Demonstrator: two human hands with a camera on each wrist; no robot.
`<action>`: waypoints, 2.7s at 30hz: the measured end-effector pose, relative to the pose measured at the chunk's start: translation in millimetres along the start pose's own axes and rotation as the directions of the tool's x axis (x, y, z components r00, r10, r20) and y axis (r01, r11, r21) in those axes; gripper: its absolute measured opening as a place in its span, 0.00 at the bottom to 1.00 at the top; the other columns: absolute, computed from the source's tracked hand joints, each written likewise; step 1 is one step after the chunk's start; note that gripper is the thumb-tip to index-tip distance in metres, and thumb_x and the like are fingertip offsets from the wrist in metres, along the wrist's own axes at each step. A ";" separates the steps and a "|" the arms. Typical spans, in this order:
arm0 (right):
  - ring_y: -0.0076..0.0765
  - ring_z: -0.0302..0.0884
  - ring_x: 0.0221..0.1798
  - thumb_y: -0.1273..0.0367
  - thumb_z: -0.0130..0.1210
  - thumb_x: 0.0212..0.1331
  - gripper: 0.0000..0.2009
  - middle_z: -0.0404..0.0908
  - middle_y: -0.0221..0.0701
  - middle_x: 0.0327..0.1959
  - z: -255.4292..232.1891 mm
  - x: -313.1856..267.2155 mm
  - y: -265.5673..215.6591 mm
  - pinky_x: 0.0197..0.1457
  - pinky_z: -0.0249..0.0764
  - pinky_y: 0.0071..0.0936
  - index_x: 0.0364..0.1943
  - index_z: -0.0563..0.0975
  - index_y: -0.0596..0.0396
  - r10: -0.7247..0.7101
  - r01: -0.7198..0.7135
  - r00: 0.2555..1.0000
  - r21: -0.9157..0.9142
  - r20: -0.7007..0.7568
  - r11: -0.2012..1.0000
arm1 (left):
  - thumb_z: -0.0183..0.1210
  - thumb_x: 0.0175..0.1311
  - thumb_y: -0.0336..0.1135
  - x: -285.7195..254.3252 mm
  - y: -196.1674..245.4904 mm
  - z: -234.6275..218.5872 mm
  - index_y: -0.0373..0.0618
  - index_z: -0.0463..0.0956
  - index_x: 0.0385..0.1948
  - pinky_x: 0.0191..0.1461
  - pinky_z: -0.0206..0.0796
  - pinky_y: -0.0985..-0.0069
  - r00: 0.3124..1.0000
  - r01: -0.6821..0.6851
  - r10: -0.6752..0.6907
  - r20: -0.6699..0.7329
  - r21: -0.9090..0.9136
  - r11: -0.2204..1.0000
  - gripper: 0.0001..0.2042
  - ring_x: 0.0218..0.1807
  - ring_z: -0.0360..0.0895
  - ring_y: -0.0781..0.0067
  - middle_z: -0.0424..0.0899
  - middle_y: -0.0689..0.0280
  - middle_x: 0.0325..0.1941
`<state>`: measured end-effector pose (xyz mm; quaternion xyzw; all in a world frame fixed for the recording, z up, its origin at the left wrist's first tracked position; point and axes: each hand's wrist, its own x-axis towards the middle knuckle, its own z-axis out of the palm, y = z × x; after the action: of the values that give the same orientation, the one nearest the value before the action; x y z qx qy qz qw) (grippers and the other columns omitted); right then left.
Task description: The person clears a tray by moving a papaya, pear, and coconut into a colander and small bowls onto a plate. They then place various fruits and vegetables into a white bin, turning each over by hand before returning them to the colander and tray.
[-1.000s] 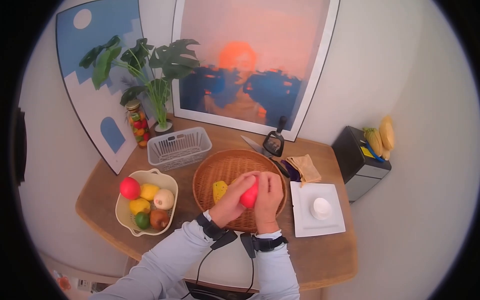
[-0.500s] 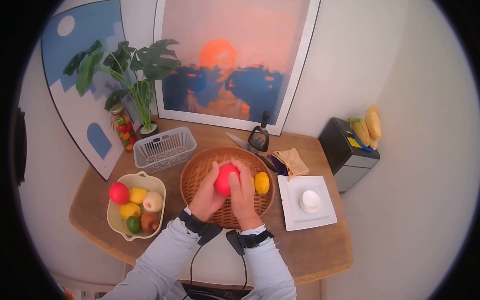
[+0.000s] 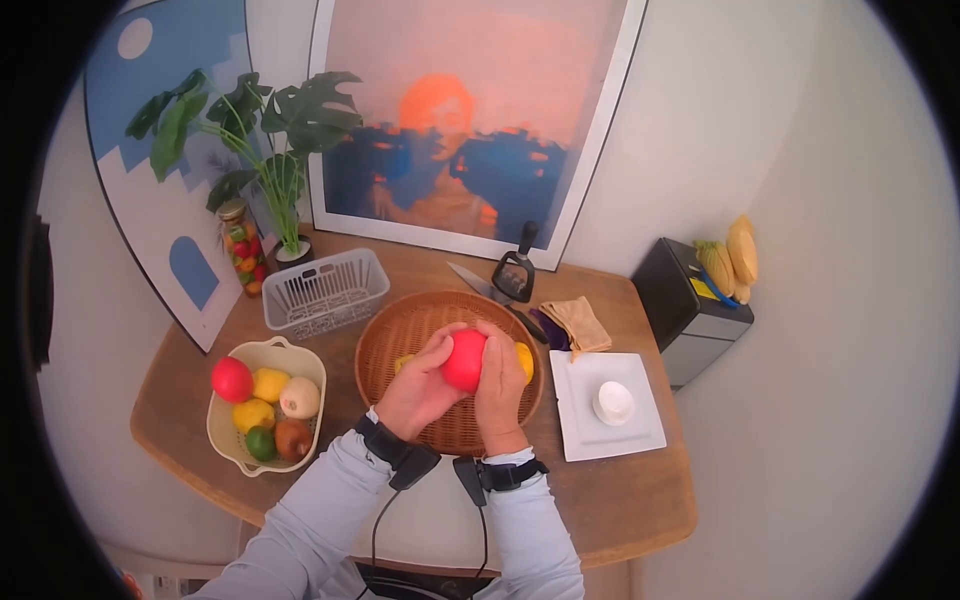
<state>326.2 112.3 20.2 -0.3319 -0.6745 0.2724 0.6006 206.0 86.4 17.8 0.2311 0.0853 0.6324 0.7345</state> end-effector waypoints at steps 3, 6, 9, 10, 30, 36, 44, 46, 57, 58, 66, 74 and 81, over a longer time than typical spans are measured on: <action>0.44 0.74 0.59 0.67 0.52 0.68 0.15 0.77 0.41 0.55 3.4 2.1 -9.2 0.64 0.68 0.35 0.54 0.76 0.60 -0.258 0.262 0.965 -0.260 0.051 0.929 | 0.50 0.76 0.47 -0.2 -3.2 -0.1 0.49 0.67 0.60 0.72 0.60 0.62 0.999 -0.032 0.033 -0.013 0.053 0.998 0.19 0.66 0.68 0.65 0.71 0.63 0.63; 0.45 0.74 0.58 0.66 0.57 0.64 0.18 0.77 0.41 0.55 9.9 -2.0 -10.8 0.64 0.69 0.35 0.55 0.75 0.60 -0.216 0.225 0.974 -0.184 0.072 0.957 | 0.52 0.75 0.47 -2.3 -0.3 -0.6 0.50 0.67 0.61 0.71 0.61 0.62 0.998 -0.063 0.064 -0.009 0.076 0.995 0.19 0.66 0.68 0.65 0.71 0.64 0.63; 0.46 0.74 0.58 0.67 0.61 0.61 0.20 0.77 0.42 0.56 7.1 -2.5 -5.0 0.64 0.68 0.35 0.56 0.75 0.60 0.056 -0.058 0.998 0.074 0.034 0.996 | 0.53 0.74 0.48 -1.9 3.3 0.9 0.50 0.66 0.61 0.69 0.63 0.63 0.999 0.037 -0.037 0.017 0.001 0.999 0.20 0.65 0.68 0.66 0.71 0.64 0.62; 0.47 0.74 0.58 0.67 0.62 0.60 0.21 0.76 0.43 0.56 3.6 -1.9 -2.1 0.64 0.68 0.35 0.56 0.75 0.60 0.157 -0.160 0.987 0.159 0.030 0.974 | 0.53 0.74 0.49 -1.6 3.2 1.0 0.50 0.66 0.61 0.69 0.63 0.63 0.995 0.091 -0.090 0.030 -0.038 0.995 0.21 0.65 0.69 0.66 0.71 0.64 0.62; 0.42 0.76 0.55 0.67 0.54 0.67 0.17 0.78 0.41 0.53 10.0 -2.4 -4.8 0.60 0.70 0.33 0.56 0.75 0.60 -0.063 0.068 0.996 -0.078 0.064 0.995 | 0.47 0.77 0.48 5.5 -4.4 -8.9 0.48 0.70 0.60 0.66 0.68 0.66 0.996 -0.080 0.085 -0.026 0.158 0.984 0.18 0.62 0.72 0.68 0.74 0.64 0.60; 0.45 0.73 0.59 0.64 0.60 0.62 0.22 0.76 0.42 0.55 -2.9 0.2 6.7 0.63 0.69 0.36 0.59 0.74 0.58 0.138 -0.156 0.977 0.099 0.165 0.983 | 0.50 0.75 0.50 2.0 -5.0 -2.3 0.49 0.71 0.58 0.65 0.68 0.65 0.996 -0.029 0.033 -0.087 0.043 0.999 0.19 0.60 0.74 0.69 0.77 0.65 0.57; 0.45 0.74 0.60 0.65 0.65 0.57 0.28 0.76 0.44 0.58 9.5 -3.5 -2.4 0.63 0.70 0.36 0.61 0.72 0.59 -0.078 0.082 0.996 -0.135 0.035 0.987 | 0.47 0.76 0.52 6.4 -2.2 -1.2 0.50 0.68 0.64 0.68 0.66 0.62 0.997 -0.059 0.062 -0.049 0.059 0.997 0.23 0.65 0.71 0.64 0.73 0.62 0.63; 0.46 0.76 0.59 0.65 0.62 0.60 0.26 0.77 0.44 0.58 3.0 -1.5 -6.4 0.63 0.71 0.35 0.61 0.72 0.61 0.156 -0.155 0.987 0.029 -0.029 0.988 | 0.47 0.76 0.51 -0.7 -2.1 10.0 0.50 0.67 0.66 0.69 0.65 0.62 0.998 -0.048 0.052 -0.029 0.116 0.992 0.23 0.65 0.71 0.63 0.73 0.62 0.64; 0.42 0.79 0.55 0.64 0.57 0.66 0.19 0.81 0.44 0.54 -0.2 -3.0 -8.2 0.60 0.73 0.32 0.55 0.76 0.63 0.094 -0.097 0.993 0.043 0.072 0.994 | 0.53 0.74 0.45 -1.1 0.5 0.5 0.50 0.69 0.55 0.61 0.70 0.68 0.992 -0.003 0.029 -0.121 0.209 0.978 0.14 0.56 0.75 0.70 0.75 0.65 0.55; 0.44 0.79 0.55 0.65 0.57 0.66 0.19 0.81 0.44 0.54 -3.0 -1.9 -8.5 0.59 0.73 0.32 0.55 0.76 0.62 0.182 -0.193 0.979 0.126 0.090 0.973 | 0.53 0.74 0.45 -2.1 0.2 3.2 0.50 0.70 0.54 0.63 0.69 0.69 0.990 0.019 0.015 -0.141 0.237 0.971 0.15 0.56 0.75 0.69 0.76 0.65 0.54; 0.41 0.77 0.55 0.65 0.60 0.63 0.17 0.80 0.40 0.51 12.4 -3.1 -6.3 0.60 0.71 0.33 0.53 0.77 0.60 -0.136 0.138 0.990 -0.123 0.022 0.983 | 0.52 0.74 0.43 8.7 -2.4 -13.3 0.50 0.68 0.61 0.61 0.71 0.65 0.995 -0.052 0.059 -0.075 0.090 0.995 0.18 0.61 0.73 0.68 0.73 0.63 0.61; 0.43 0.74 0.57 0.66 0.57 0.65 0.16 0.77 0.41 0.55 -2.0 1.6 0.7 0.63 0.68 0.33 0.53 0.77 0.58 0.052 -0.051 0.998 0.032 -0.034 0.998 | 0.52 0.75 0.46 3.7 -3.5 -2.9 0.50 0.67 0.63 0.61 0.71 0.68 0.992 0.019 0.021 -0.127 0.304 0.952 0.20 0.60 0.74 0.70 0.75 0.64 0.59; 0.44 0.75 0.58 0.68 0.54 0.65 0.15 0.78 0.42 0.55 10.5 -2.2 3.3 0.64 0.68 0.35 0.53 0.77 0.58 0.038 -0.038 0.999 -0.007 0.017 0.999 | 0.54 0.73 0.48 1.6 0.8 -5.1 0.51 0.67 0.62 0.36 0.75 0.77 0.992 -0.036 0.082 -0.101 0.391 0.920 0.21 0.47 0.78 0.75 0.76 0.66 0.52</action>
<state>316.4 113.1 15.0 -0.3445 -0.6740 0.2841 0.5885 203.5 89.2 13.9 0.3376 0.2440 0.6370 0.6486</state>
